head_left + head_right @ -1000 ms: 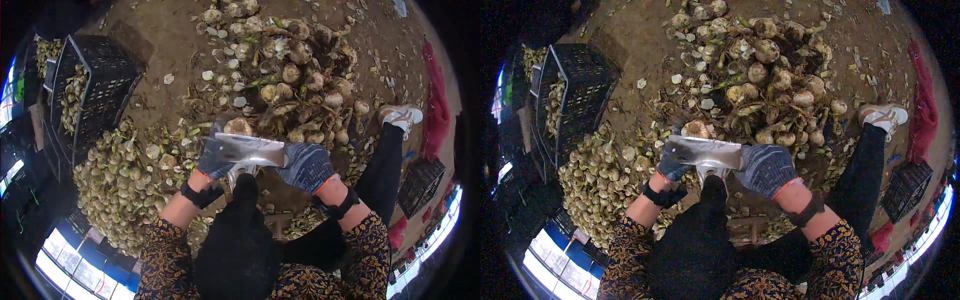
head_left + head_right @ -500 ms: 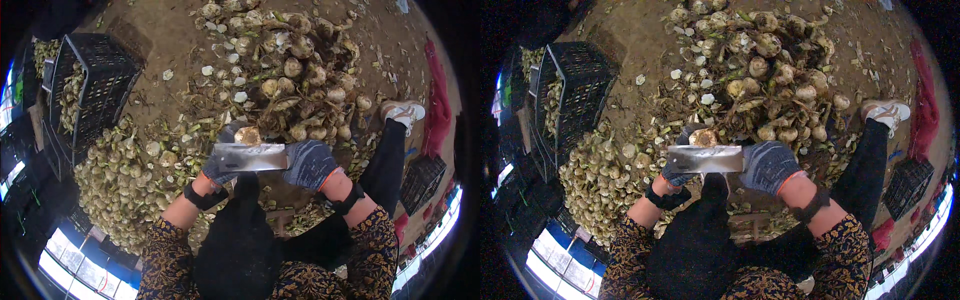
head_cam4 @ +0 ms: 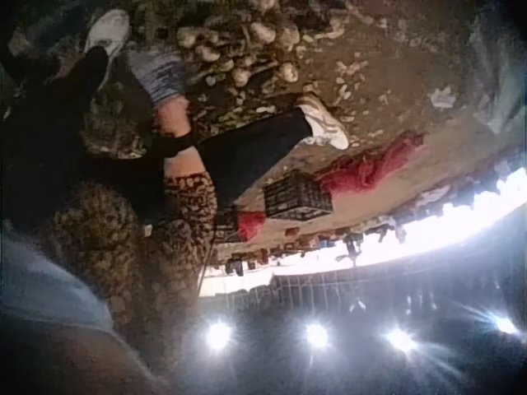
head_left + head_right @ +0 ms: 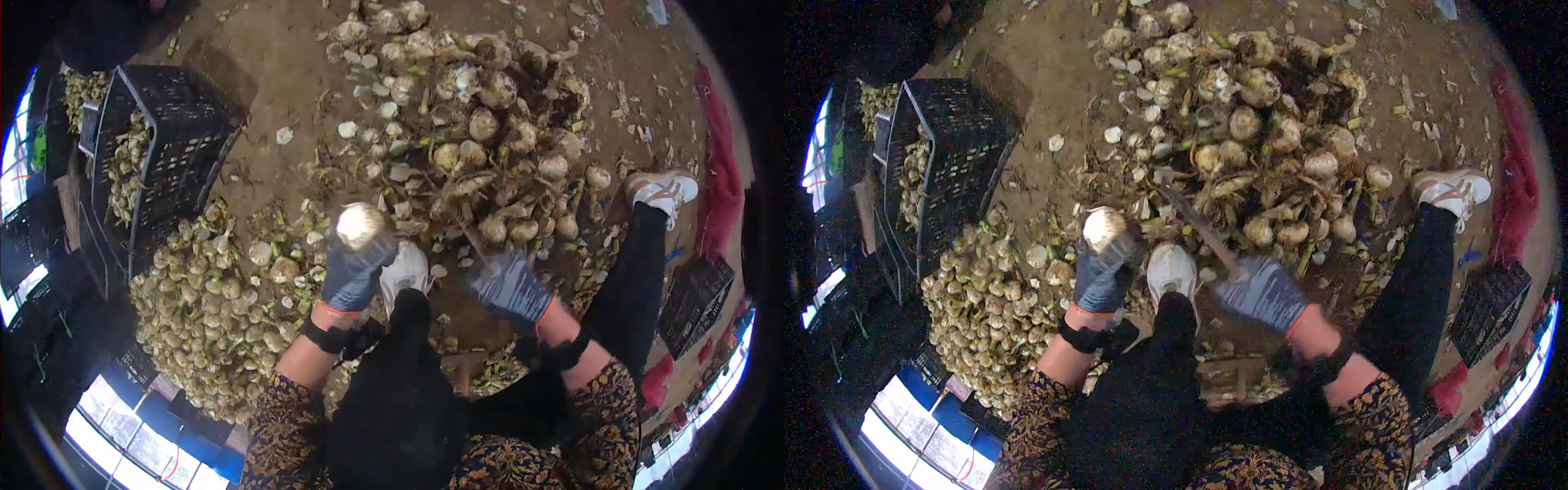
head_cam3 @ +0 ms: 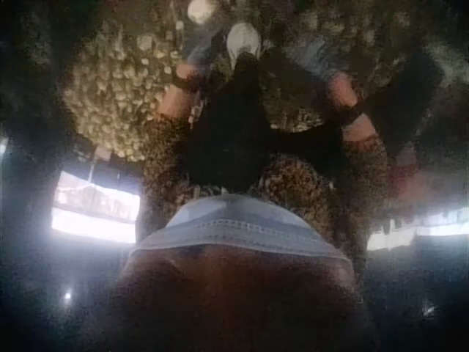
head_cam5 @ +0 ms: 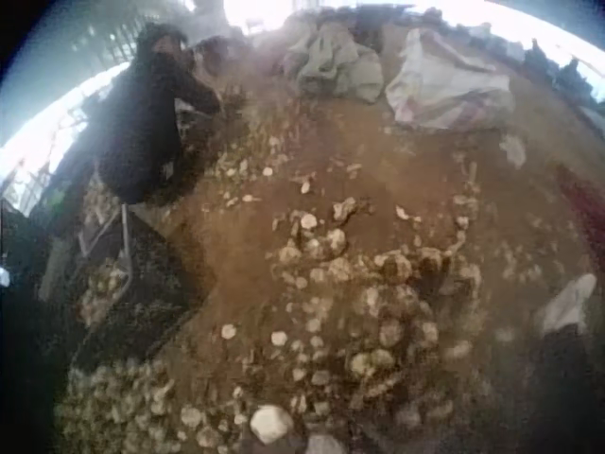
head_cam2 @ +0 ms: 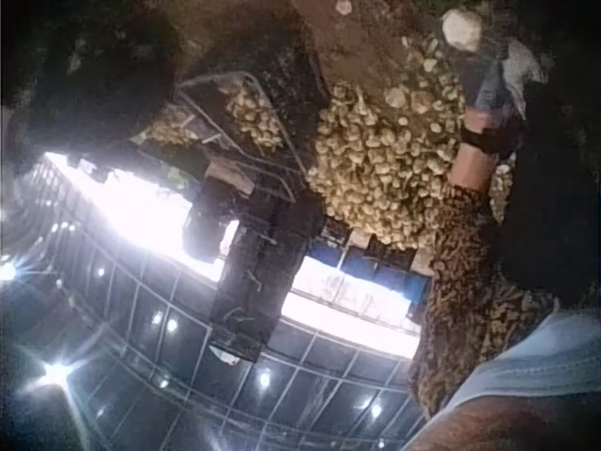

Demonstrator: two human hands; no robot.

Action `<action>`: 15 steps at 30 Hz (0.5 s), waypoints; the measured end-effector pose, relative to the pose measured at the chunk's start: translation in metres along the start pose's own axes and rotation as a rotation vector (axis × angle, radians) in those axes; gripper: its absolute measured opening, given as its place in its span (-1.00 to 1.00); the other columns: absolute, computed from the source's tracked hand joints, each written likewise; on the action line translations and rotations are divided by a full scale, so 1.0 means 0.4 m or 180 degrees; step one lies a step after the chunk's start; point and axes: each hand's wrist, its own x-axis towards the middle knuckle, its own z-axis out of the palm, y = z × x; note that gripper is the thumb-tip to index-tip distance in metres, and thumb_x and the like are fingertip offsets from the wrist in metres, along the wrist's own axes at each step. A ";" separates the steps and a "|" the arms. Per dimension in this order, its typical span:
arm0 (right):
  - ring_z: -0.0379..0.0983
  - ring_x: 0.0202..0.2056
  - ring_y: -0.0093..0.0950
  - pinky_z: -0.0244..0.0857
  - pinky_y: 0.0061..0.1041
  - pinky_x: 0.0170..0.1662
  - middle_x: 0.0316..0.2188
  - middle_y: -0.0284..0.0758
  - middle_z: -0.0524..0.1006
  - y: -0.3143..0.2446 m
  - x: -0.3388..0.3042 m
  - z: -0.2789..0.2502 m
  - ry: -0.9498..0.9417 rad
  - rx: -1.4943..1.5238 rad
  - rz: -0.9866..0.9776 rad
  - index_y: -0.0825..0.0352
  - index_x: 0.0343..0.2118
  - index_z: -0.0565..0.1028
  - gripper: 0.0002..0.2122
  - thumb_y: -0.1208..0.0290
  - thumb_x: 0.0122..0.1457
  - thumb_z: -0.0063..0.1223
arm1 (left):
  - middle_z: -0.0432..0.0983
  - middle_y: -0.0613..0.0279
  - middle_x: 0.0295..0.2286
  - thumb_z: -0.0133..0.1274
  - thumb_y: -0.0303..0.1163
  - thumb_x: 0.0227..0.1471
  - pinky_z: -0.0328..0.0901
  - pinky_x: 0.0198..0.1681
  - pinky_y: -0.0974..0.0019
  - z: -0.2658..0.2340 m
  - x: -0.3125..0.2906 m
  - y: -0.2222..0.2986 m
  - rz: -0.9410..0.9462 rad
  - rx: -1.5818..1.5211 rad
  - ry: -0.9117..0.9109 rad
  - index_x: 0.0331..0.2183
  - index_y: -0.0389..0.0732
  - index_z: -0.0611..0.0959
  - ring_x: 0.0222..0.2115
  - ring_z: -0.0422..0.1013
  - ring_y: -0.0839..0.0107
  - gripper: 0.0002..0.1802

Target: Cleaning and trimming garlic heads from a large pile using a cleaver.

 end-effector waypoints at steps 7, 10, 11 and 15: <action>0.34 -0.64 -0.55 0.23 -0.55 -0.58 -0.61 -0.37 0.42 -0.112 -0.025 0.032 -0.0878 0.5495 0.1200 0.25 -0.53 0.45 -0.84 0.27 -0.01 -0.07 | 0.41 0.28 -0.40 0.08 -0.38 -0.16 0.26 -0.42 0.44 0.023 0.020 -0.012 -0.0591 -0.1987 0.0172 -0.27 -0.10 0.41 -0.43 0.35 0.46 -0.68; 0.31 -0.63 -0.66 0.20 -0.60 -0.59 -0.61 -0.43 0.43 -0.138 -0.021 0.026 -0.0922 0.5268 0.1219 0.30 -0.51 0.46 -0.81 0.26 -0.01 -0.05 | 0.40 0.28 -0.39 0.10 -0.38 -0.18 0.25 -0.38 0.42 0.025 0.003 0.004 -0.0675 -0.1829 -0.0026 -0.25 -0.15 0.40 -0.41 0.34 0.43 -0.63; 0.30 -0.63 -0.67 0.19 -0.61 -0.59 -0.63 -0.45 0.43 -0.139 -0.017 0.026 -0.1039 0.5812 0.1486 0.31 -0.52 0.46 -0.80 0.26 -0.01 -0.05 | 0.40 0.28 -0.38 0.10 -0.38 -0.18 0.25 -0.35 0.41 0.036 -0.001 0.002 -0.0747 -0.1793 -0.0172 -0.24 -0.17 0.39 -0.40 0.33 0.42 -0.61; 0.31 -0.63 -0.62 0.17 -0.61 -0.60 -0.64 -0.44 0.42 -0.111 0.042 0.149 0.0100 0.4305 0.0172 0.33 -0.54 0.45 -0.79 0.25 -0.02 -0.04 | 0.37 0.30 -0.38 0.10 -0.42 -0.22 0.25 -0.30 0.43 0.048 -0.043 0.073 -0.0505 -0.0183 -0.0703 -0.22 -0.21 0.39 -0.37 0.32 0.47 -0.57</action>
